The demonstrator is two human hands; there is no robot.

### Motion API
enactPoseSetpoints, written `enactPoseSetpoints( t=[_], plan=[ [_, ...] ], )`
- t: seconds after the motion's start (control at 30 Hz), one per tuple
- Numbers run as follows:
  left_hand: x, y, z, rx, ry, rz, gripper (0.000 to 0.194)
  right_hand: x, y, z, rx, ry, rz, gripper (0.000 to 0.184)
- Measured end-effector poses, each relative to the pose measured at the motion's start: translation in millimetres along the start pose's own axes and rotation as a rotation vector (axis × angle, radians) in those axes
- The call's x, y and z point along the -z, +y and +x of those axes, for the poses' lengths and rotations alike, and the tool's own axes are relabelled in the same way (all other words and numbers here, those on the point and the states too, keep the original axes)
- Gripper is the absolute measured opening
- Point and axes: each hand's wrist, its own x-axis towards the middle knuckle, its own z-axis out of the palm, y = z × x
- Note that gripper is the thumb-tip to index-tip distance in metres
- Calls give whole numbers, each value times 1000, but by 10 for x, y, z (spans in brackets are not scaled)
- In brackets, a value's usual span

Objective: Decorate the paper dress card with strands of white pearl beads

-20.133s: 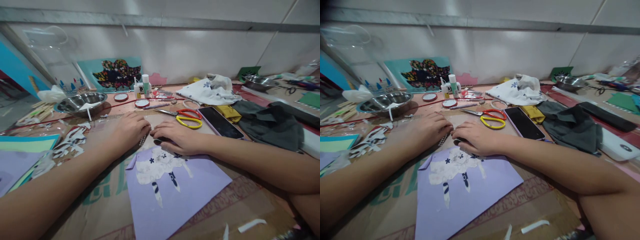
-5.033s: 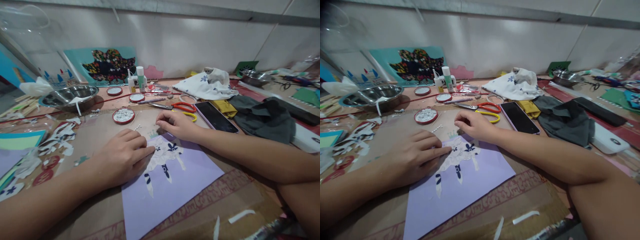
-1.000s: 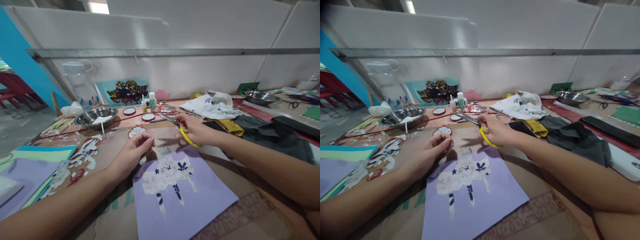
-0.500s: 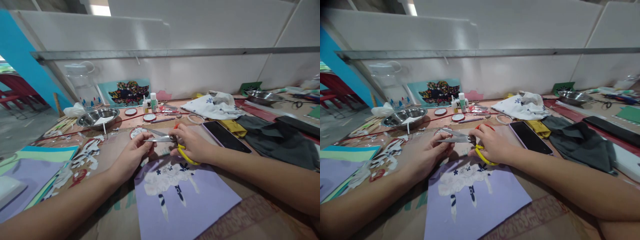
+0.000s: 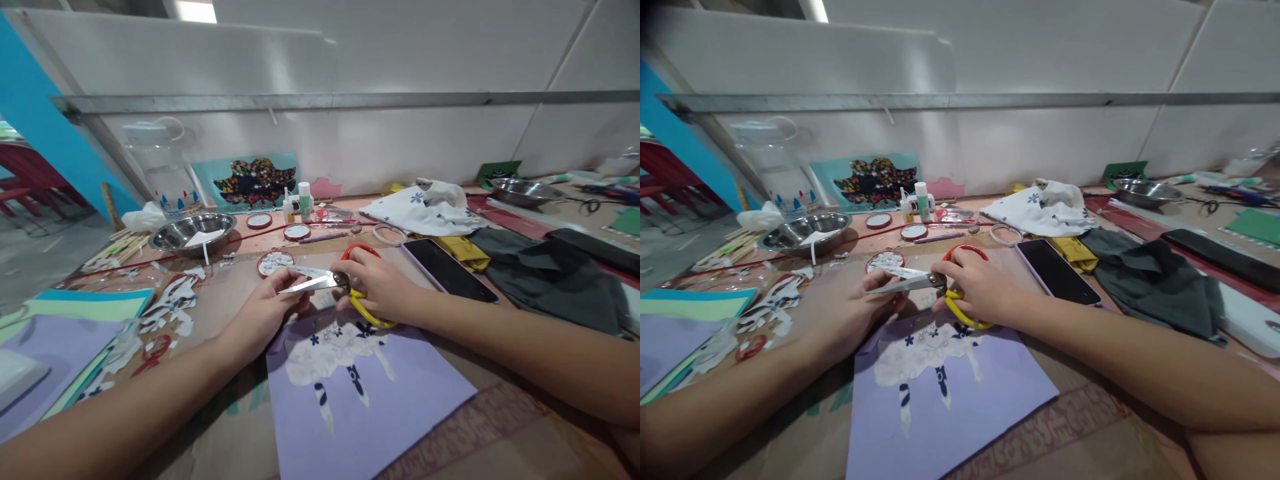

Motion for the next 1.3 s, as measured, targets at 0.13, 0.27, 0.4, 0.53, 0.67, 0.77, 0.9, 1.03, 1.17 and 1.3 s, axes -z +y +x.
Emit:
enactPoseSetpoints(
  t=[0.13, 0.27, 0.4, 0.53, 0.67, 0.77, 0.9, 1.03, 1.17, 1.3],
  plan=[
    [-23, 32, -23, -8, -20, -6, 20, -7, -4, -3, 21, 23, -16, 51],
    [-32, 57, -38, -3, -23, -14, 14, -15, -4, -4, 46, 39, -38, 48],
    [-39, 69, -43, -10, -26, -23, 12, -25, 4, -8, 92, 85, -75, 46],
    [-30, 65, -46, -11, -26, -3, 12, -31, 17, -20, 124, 123, -120, 44],
    [-15, 49, -45, -7, -30, 5, 10, -22, 13, -32, 123, 116, -164, 45],
    [-6, 39, -39, 4, -39, -27, 12, -12, 3, -32, 100, 84, -180, 51],
    [7, 29, -36, -8, -49, -26, 15, -8, 5, -28, 85, 56, -173, 54],
    [11, 29, -39, -14, -50, -12, 16, -19, 11, -28, 92, 66, -175, 52],
    [9, 31, -38, -8, -49, -8, 15, -32, 10, -29, 99, 95, -193, 48],
    [24, 14, -36, -8, -58, 16, 15, -32, 14, -32, 118, 105, -213, 43]
  ],
)
